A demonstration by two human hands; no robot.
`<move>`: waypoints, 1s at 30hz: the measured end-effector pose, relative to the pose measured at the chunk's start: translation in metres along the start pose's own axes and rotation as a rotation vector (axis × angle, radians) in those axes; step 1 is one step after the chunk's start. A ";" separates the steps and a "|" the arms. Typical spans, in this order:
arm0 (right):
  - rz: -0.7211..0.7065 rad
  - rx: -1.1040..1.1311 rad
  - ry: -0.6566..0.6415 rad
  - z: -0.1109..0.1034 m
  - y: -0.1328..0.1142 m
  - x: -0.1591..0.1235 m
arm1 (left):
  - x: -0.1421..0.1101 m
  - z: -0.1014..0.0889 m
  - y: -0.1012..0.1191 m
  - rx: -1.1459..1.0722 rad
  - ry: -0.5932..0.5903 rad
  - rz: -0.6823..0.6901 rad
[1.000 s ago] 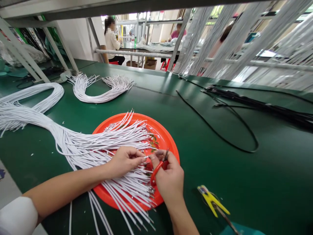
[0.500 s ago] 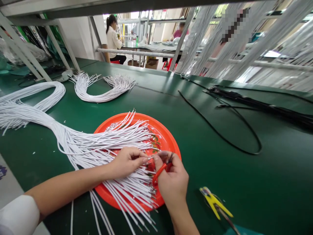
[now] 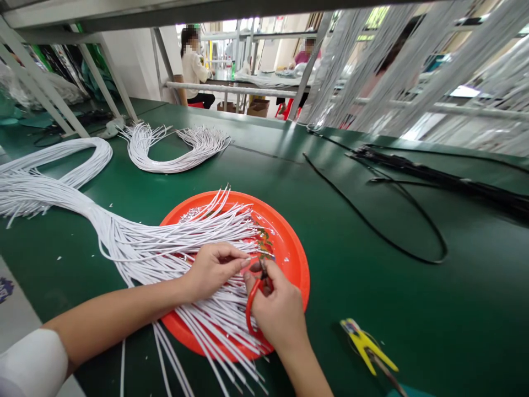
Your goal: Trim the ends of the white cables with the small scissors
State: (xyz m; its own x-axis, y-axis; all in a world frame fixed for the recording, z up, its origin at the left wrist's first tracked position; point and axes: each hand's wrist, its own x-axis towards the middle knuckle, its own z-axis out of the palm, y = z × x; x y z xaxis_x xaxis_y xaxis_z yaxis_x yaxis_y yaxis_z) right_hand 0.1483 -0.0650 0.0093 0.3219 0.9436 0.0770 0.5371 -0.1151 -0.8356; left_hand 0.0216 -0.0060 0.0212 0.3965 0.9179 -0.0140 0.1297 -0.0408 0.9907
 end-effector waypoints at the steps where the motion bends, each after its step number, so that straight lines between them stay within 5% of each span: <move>1: -0.001 -0.030 -0.018 0.001 -0.001 -0.001 | 0.000 0.000 0.000 -0.006 0.005 -0.001; 17: -0.015 -0.252 -0.050 0.008 0.008 -0.002 | -0.004 0.004 -0.004 0.071 0.021 0.026; 30: 0.038 -0.108 -0.144 0.007 0.006 0.000 | -0.003 0.006 0.000 -0.118 0.029 -0.104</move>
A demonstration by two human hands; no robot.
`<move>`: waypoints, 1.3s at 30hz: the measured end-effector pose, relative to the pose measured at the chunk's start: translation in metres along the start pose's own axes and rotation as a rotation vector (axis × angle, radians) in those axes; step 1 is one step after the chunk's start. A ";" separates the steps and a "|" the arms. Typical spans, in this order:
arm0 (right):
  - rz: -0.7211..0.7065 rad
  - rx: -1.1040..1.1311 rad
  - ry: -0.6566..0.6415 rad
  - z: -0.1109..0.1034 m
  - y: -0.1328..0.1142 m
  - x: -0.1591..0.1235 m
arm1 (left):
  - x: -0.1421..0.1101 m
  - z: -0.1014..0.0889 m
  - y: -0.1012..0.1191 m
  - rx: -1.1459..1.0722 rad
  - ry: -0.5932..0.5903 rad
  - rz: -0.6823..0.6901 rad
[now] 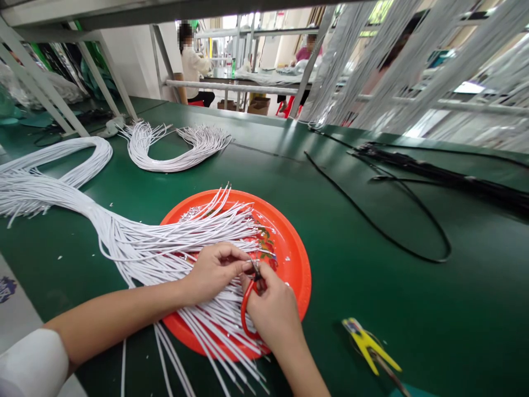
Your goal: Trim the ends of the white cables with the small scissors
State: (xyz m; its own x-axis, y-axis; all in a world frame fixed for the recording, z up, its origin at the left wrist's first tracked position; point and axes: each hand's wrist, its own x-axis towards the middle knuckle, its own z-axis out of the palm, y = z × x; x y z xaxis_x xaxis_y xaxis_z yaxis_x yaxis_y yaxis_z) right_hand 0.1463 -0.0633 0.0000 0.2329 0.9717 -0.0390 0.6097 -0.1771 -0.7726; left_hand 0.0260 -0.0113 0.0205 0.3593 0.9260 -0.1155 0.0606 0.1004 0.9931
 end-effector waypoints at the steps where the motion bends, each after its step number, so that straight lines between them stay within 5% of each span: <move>1: 0.000 0.031 -0.006 -0.001 -0.002 -0.001 | 0.000 0.000 0.001 -0.015 0.000 -0.010; 4: -0.033 0.180 0.031 -0.003 -0.007 -0.002 | 0.001 -0.001 0.001 -0.032 0.013 -0.005; 11: -0.029 0.493 0.389 -0.006 -0.009 -0.002 | 0.000 -0.003 -0.003 0.227 0.048 0.163; 19: 0.023 0.441 0.419 0.001 -0.007 -0.003 | -0.001 -0.002 -0.010 0.422 0.053 0.365; 23: -0.003 0.271 0.448 0.001 -0.004 -0.005 | -0.002 -0.001 -0.011 0.429 0.058 0.347; 29: -0.264 -0.058 0.517 0.000 0.004 -0.004 | -0.003 -0.002 -0.006 0.382 0.049 0.284; 35: -0.282 -0.047 0.469 -0.001 0.006 -0.003 | 0.000 0.001 -0.006 0.085 -0.058 0.004; 39: -0.297 -0.050 0.461 -0.002 0.009 0.000 | 0.000 0.000 -0.008 0.074 -0.102 -0.020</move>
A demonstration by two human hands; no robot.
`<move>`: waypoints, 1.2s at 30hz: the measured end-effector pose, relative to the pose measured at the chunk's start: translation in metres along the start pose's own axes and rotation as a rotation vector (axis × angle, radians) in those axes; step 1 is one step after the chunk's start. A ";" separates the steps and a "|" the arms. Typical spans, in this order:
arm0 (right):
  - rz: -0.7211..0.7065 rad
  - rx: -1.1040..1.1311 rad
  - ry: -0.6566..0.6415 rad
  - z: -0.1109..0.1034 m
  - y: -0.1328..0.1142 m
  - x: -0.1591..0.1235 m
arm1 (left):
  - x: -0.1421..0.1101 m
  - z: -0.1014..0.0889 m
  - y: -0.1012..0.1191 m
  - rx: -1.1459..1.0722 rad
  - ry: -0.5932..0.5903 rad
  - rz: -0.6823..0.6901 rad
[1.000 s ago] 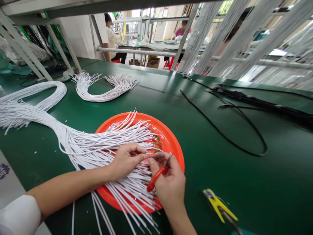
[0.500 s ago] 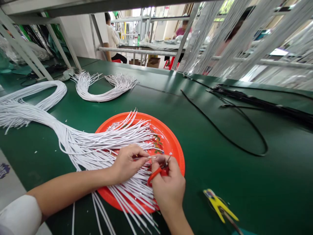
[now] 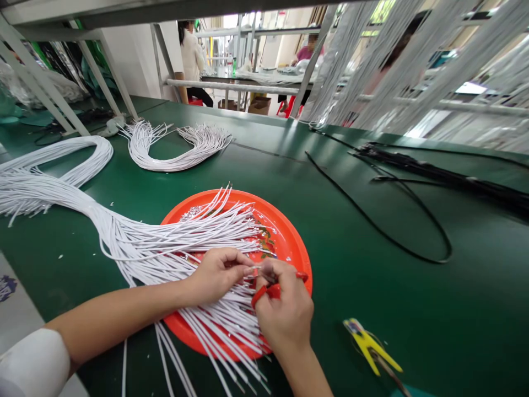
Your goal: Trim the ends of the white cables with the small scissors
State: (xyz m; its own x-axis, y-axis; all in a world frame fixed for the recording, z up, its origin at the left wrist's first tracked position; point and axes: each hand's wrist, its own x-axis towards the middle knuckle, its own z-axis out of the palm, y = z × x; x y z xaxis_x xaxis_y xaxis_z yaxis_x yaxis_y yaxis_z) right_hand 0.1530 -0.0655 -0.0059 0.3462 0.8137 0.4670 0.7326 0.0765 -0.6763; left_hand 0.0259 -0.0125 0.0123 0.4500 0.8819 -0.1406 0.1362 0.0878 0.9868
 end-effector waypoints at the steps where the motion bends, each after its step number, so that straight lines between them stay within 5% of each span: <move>1: -0.008 -0.006 0.003 0.000 0.001 0.000 | 0.000 0.000 -0.001 0.028 -0.009 0.013; 10: 0.050 0.071 -0.166 -0.012 0.001 0.011 | 0.000 -0.006 -0.001 0.195 -0.119 0.063; 15: 0.066 0.102 -0.272 -0.017 0.006 0.015 | 0.001 -0.006 0.004 0.085 -0.214 -0.049; 20: 0.223 0.147 -0.203 -0.011 0.005 0.013 | 0.002 -0.004 0.002 0.082 -0.138 -0.063; 27: 0.586 0.587 -0.064 -0.008 -0.011 0.013 | -0.001 -0.006 0.002 0.349 0.102 0.248; 32: 0.575 0.492 -0.090 -0.010 -0.021 0.011 | -0.003 -0.007 0.000 0.491 0.100 0.461; 36: 0.454 0.393 -0.102 -0.008 -0.015 0.010 | -0.003 -0.007 -0.002 0.489 0.107 0.433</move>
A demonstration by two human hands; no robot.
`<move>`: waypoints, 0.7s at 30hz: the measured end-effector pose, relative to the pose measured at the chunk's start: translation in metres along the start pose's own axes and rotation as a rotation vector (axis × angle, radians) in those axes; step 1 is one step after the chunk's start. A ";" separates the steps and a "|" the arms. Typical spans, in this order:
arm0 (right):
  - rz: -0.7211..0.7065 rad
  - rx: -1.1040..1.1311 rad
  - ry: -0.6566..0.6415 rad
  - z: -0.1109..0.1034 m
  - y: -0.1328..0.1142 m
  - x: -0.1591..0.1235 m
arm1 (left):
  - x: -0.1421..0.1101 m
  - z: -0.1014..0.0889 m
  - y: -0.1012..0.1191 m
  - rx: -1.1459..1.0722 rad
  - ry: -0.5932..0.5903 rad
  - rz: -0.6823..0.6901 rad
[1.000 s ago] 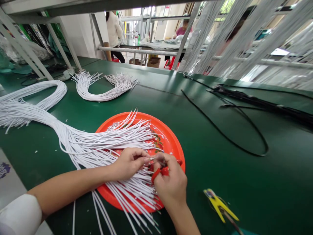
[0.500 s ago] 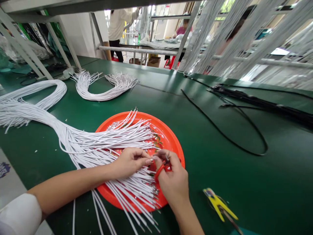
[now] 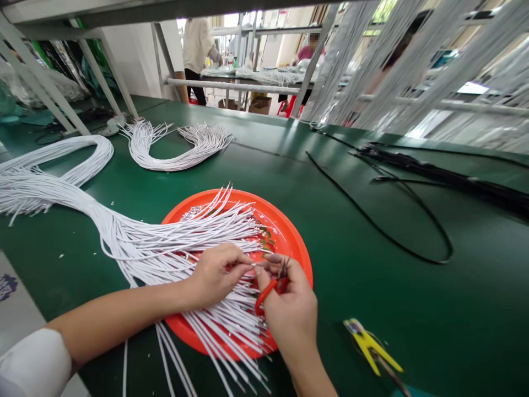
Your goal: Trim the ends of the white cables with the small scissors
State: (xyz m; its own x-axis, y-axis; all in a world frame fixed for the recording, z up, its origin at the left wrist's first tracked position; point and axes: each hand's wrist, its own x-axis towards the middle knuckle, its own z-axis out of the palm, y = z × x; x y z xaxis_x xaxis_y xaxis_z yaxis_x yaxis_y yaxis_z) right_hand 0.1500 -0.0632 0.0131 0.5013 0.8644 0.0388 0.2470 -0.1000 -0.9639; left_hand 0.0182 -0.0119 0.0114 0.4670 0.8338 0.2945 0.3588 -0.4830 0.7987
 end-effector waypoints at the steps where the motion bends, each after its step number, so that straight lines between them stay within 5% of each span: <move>1: -0.030 -0.035 -0.007 -0.001 0.002 0.000 | 0.000 0.000 0.000 -0.008 -0.008 -0.028; 7: -0.161 -0.332 0.019 -0.005 0.003 0.000 | 0.001 0.000 0.002 -0.077 -0.084 -0.139; 12: -0.128 -0.402 0.062 -0.007 0.009 0.006 | 0.001 -0.001 0.003 -0.044 -0.137 -0.139; 21: -0.032 -0.334 0.205 -0.007 0.017 0.015 | -0.001 -0.002 -0.004 0.344 -0.394 0.019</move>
State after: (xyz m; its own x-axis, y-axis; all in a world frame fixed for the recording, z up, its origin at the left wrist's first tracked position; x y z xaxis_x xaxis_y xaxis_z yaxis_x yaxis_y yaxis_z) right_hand 0.1675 -0.0551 -0.0012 0.6361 0.7564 0.1522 0.5048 -0.2588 -0.8235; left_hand 0.0148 -0.0108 0.0090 0.7210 0.6920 0.0347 0.5612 -0.6126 0.5566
